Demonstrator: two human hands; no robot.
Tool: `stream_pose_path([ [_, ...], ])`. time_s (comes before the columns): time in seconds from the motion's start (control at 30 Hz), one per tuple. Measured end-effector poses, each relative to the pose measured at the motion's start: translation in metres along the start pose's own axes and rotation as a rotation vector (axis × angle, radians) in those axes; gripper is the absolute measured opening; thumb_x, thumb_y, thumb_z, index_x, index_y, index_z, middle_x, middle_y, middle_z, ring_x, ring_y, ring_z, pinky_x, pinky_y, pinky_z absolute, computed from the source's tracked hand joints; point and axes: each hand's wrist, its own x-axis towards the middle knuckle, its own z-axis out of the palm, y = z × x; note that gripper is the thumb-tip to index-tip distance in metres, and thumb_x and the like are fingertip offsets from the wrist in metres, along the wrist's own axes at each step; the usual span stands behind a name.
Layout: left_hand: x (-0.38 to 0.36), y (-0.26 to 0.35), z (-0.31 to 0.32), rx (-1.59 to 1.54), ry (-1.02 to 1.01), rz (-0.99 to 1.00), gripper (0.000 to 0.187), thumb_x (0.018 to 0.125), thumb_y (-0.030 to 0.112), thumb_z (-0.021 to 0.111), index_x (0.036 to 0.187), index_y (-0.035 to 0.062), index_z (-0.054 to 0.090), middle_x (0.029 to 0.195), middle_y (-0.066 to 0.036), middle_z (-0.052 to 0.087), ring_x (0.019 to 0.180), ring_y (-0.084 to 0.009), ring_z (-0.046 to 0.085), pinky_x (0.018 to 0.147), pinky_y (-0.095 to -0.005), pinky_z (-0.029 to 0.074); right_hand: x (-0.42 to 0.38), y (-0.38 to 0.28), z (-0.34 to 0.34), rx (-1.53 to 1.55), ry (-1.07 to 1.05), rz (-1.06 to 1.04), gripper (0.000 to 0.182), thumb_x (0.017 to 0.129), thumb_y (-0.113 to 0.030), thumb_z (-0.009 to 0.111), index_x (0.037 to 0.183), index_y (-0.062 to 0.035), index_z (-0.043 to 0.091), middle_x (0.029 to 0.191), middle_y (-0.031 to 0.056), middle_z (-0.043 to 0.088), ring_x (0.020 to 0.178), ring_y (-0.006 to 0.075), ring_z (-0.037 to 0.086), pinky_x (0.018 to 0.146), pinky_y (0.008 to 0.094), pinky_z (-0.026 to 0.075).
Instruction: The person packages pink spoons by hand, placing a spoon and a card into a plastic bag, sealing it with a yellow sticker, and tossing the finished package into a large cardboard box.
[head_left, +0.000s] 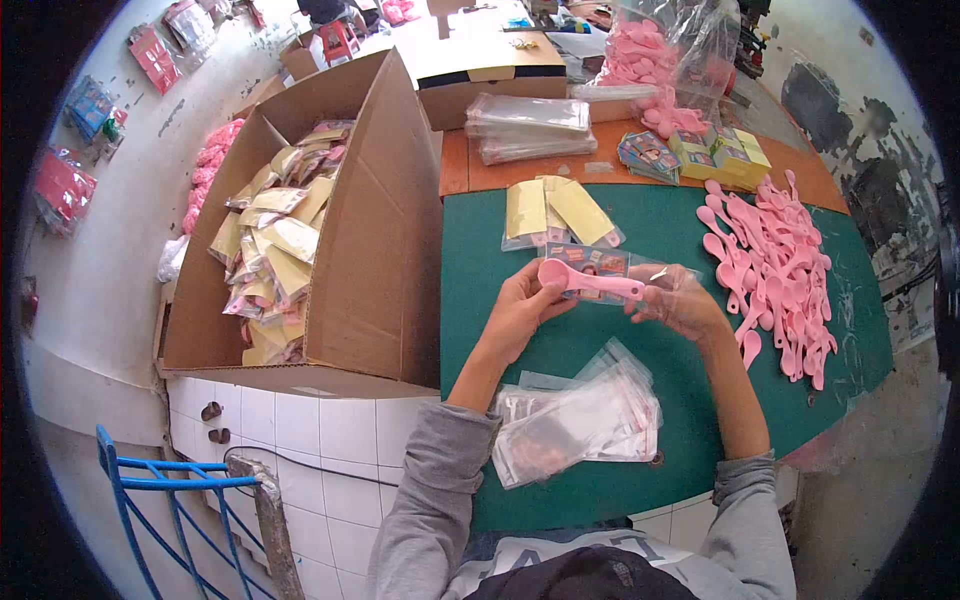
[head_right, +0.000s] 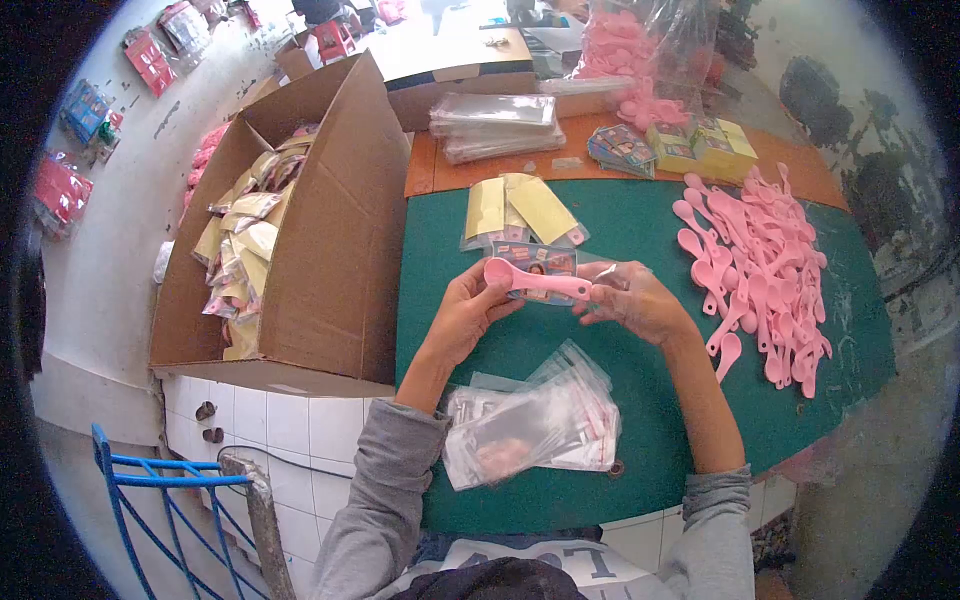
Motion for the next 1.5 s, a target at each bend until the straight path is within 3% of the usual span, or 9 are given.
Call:
stream_pose_path([
  [0.1,0.001,-0.008,0.003,0.034,0.015,0.152,0.040,0.092,0.019,0.054,0.125,0.0010,0.040,0.106,-0.008,0.057,0.096,-0.0171,0.058,0.083,-0.0300,0.051,-0.002,-0.005,0.015,-0.182,0.141,-0.055,0.036,0.079,-0.014,0.068,0.106,0.0080,0.058,0.094,0.0136,0.064,0.082,0.0164,0.062,0.070,0.0271,0.053],
  [0.2,0.003,-0.026,0.004,0.762,0.486,0.567,0.050,0.094,0.025,0.049,0.133,0.0022,0.026,0.105,-0.011,0.057,0.095,-0.0195,0.059,0.082,-0.0320,0.051,-0.015,-0.017,0.037,-0.654,0.407,-0.299,0.024,0.079,-0.009,0.065,0.100,0.0029,0.064,0.092,0.0139,0.066,0.080,0.0172,0.064,0.071,0.0278,0.053],
  [0.33,-0.036,-0.008,0.019,0.265,0.105,0.090,0.061,0.097,0.031,0.040,0.139,0.0089,0.003,0.104,-0.016,0.057,0.091,-0.0237,0.061,0.078,-0.0351,0.052,-0.035,0.004,0.063,-1.217,0.672,-0.724,0.022,0.077,-0.007,0.064,0.099,-0.0042,0.065,0.094,0.0139,0.066,0.082,0.0232,0.066,0.072,0.0315,0.052],
  [0.4,-0.058,-0.005,0.028,0.038,-0.030,-0.212,0.064,0.098,0.031,0.036,0.140,0.0133,-0.009,0.103,-0.019,0.058,0.090,-0.0255,0.062,0.077,-0.0370,0.053,-0.035,0.024,0.067,-1.241,0.523,-0.650,0.022,0.077,-0.008,0.065,0.099,-0.0039,0.064,0.096,0.0153,0.064,0.084,0.0266,0.065,0.072,0.0325,0.052],
  [0.53,-0.074,-0.009,0.021,0.162,-0.054,-0.244,0.074,0.095,0.015,0.042,0.139,0.0182,-0.018,0.104,-0.022,0.059,0.092,-0.0274,0.063,0.077,-0.0357,0.055,-0.039,0.026,0.079,-1.372,0.259,-0.503,0.028,0.074,-0.013,0.067,0.101,-0.0060,0.062,0.108,0.0138,0.058,0.094,0.0275,0.059,0.078,0.0363,0.048],
  [0.87,-0.084,-0.012,0.004,0.314,-0.163,-0.231,0.069,0.093,0.003,0.042,0.143,0.0145,-0.004,0.105,-0.023,0.059,0.092,-0.0242,0.062,0.080,-0.0362,0.054,-0.038,0.036,0.087,-1.219,0.026,-0.519,0.021,0.069,-0.017,0.071,0.084,-0.0067,0.059,0.094,0.0109,0.053,0.092,0.0274,0.051,0.079,0.0384,0.042],
  [1.17,-0.079,-0.015,0.001,0.058,-0.192,-0.235,0.070,0.092,0.003,0.045,0.145,0.0171,0.001,0.093,-0.017,0.061,0.089,-0.0208,0.062,0.075,-0.0317,0.054,-0.037,0.045,0.101,-1.529,0.016,-0.734,0.020,0.065,-0.014,0.069,0.075,-0.0059,0.054,0.086,0.0085,0.052,0.086,0.0244,0.051,0.071,0.0361,0.039],
  [1.37,-0.076,-0.009,0.009,0.326,-0.014,-0.148,0.058,0.093,0.005,0.045,0.143,0.0178,0.018,0.094,-0.012,0.063,0.089,-0.0181,0.063,0.072,-0.0282,0.053,-0.043,0.013,0.083,-1.101,-0.397,-0.558,0.016,0.074,-0.016,0.065,0.081,-0.0050,0.055,0.079,0.0081,0.052,0.083,0.0233,0.052,0.078,0.0368,0.041],
  [1.5,-0.077,-0.012,0.006,0.223,-0.075,-0.136,0.038,0.094,0.007,0.044,0.131,0.0081,0.039,0.100,-0.012,0.063,0.093,-0.0190,0.063,0.077,-0.0284,0.051,-0.051,-0.048,-0.031,-0.556,-0.331,-0.293,0.014,0.083,-0.013,0.060,0.092,-0.0033,0.055,0.084,0.0015,0.052,0.079,0.0126,0.051,0.071,0.0271,0.043],
])
